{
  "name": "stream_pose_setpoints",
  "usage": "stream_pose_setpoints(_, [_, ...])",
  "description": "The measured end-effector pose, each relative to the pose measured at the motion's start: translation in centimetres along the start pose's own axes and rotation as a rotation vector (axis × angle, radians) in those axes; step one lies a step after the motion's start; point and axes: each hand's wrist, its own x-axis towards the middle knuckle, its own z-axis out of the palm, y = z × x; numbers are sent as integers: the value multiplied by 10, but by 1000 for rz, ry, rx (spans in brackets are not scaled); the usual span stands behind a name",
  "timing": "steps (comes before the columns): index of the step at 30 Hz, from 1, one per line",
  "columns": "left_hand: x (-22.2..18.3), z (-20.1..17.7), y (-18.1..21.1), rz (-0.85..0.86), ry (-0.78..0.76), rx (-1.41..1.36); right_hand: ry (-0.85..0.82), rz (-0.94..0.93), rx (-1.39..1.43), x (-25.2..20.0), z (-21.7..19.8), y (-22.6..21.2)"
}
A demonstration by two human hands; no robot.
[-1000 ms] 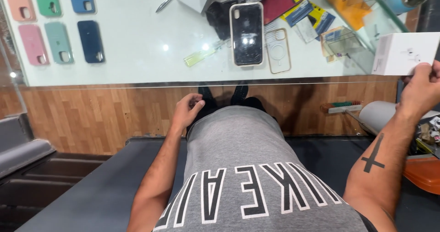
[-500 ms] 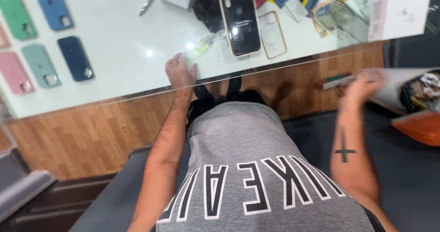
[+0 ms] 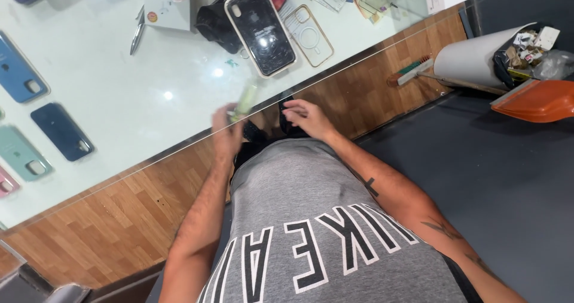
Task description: The person arranges various colored phone cases on a glass display counter, picking them up, repositioning them, and placing them in rows. They also handle small white boxes, opening one to reveal a charging adapter before placing it back on the counter.
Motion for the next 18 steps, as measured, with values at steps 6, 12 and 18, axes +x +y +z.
stream_pose_setpoints(6, [0,47,41,-89,-339,-292,-46,5,-5,3,9,-15])
stream_pose_setpoints(12, [20,37,83,-94,-498,-215,246,14,-467,-11,-30,-101])
stream_pose_setpoints(18, [0,16,49,-236,-237,-144,532,-257,-766,70,-142,-49])
